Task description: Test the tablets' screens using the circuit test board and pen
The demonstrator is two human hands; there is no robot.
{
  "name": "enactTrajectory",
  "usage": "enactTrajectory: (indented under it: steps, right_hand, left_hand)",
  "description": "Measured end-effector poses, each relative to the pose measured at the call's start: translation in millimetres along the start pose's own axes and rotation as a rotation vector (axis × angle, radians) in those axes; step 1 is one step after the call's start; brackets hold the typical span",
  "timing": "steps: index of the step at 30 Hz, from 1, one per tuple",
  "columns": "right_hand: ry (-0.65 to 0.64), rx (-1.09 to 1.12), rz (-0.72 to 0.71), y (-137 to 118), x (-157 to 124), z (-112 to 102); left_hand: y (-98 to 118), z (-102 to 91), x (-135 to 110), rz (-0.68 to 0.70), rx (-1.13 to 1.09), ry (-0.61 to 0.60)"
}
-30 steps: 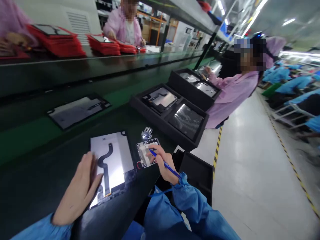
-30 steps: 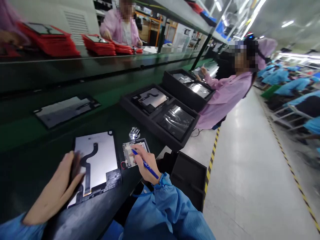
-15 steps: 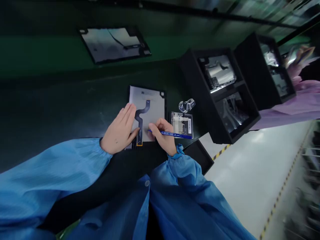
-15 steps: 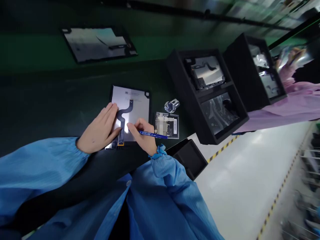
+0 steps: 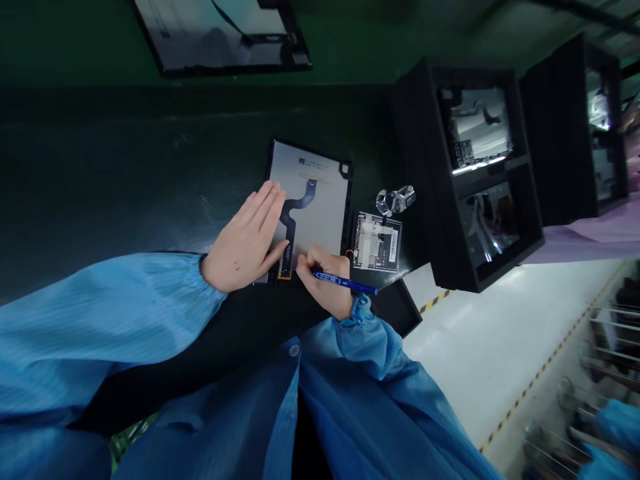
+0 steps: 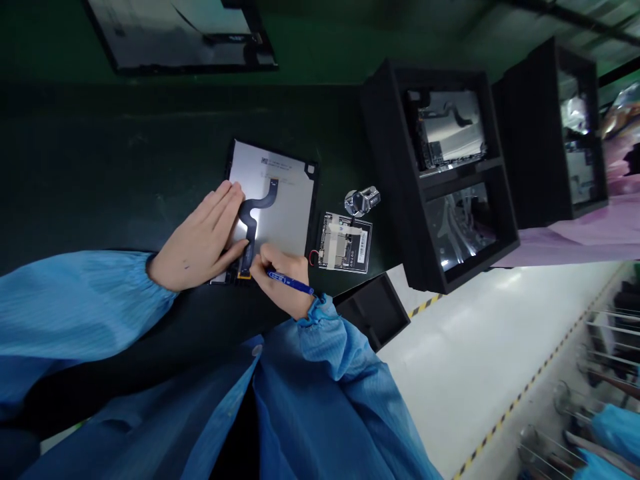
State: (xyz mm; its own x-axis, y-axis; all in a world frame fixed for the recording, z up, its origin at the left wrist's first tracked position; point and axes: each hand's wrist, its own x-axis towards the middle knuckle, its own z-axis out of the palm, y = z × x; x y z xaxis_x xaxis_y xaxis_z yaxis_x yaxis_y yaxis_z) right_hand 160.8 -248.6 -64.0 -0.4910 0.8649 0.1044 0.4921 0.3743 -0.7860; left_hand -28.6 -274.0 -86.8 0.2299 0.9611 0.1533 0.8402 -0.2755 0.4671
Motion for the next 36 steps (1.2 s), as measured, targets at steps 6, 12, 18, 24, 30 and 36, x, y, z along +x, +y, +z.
enactTrajectory:
  steps: [6,12,18,24,30,36]
  right_hand:
    - [0.026,0.027,-0.002,3.8,-3.8,2.4]
    - [0.212,0.239,0.091,2.1,12.6,-27.1]
    - [0.064,0.197,0.057,15.2,79.2,-45.7]
    - [0.002,0.282,-0.033,29.4,112.2,-26.4]
    - [-0.105,0.529,-0.112,3.4,86.7,-54.0]
    - [-0.096,0.536,-0.12,8.1,64.5,-77.2]
  left_hand:
    - [1.8,-0.9,0.3,-0.005,0.001,-0.004]
    - [3.1,0.1,0.4,0.012,0.027,0.022]
    - [3.8,3.9,0.6,0.035,0.029,0.035]
    - [8.6,-12.0,2.8,-0.035,-0.172,0.123]
    - [18.1,-48.2,43.5,-0.262,-0.785,0.108]
    - [41.3,-54.6,69.6,-0.35,-1.024,-0.098]
